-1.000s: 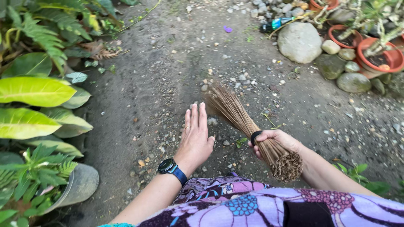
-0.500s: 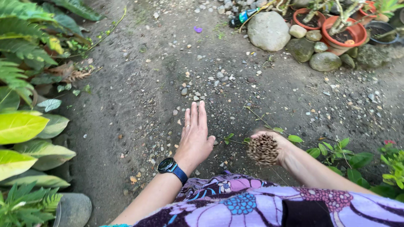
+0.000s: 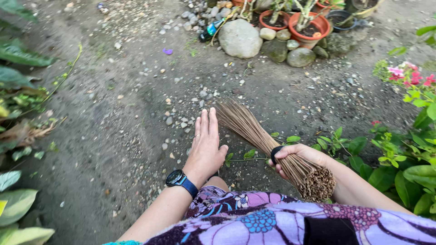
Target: The person sweeps a garden path using a traditional straw broom, moving debris and fallen leaves along the dirt and gravel surface. The person walks forward while sweeping, clearing the path between potted plants and garden beds.
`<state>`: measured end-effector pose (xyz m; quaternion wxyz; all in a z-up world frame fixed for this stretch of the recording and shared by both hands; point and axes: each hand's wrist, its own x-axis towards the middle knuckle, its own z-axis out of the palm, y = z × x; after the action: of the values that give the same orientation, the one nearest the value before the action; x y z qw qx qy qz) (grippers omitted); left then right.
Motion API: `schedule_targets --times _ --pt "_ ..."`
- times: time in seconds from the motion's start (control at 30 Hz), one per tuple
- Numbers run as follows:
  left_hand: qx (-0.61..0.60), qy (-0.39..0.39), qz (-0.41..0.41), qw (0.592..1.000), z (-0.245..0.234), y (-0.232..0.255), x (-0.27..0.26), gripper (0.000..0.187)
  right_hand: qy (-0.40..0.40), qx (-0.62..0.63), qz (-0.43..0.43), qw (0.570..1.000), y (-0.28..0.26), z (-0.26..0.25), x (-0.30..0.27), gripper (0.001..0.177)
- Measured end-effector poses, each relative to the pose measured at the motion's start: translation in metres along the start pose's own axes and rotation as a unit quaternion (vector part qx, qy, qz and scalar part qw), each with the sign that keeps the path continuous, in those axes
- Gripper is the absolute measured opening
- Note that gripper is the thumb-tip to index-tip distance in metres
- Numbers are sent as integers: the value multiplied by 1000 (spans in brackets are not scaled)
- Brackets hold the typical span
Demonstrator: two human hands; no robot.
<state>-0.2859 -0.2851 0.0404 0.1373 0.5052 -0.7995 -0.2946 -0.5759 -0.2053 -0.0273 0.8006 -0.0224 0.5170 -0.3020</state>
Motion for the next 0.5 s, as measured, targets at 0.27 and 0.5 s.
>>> schedule_targets --times 0.27,0.5 --pt "-11 -36 72 997 -1 -15 70 106 113 80 3 990 -21 -49 30 17" --pt "11 -66 71 995 -21 -36 136 106 188 -24 21 982 -78 -2 146 13"
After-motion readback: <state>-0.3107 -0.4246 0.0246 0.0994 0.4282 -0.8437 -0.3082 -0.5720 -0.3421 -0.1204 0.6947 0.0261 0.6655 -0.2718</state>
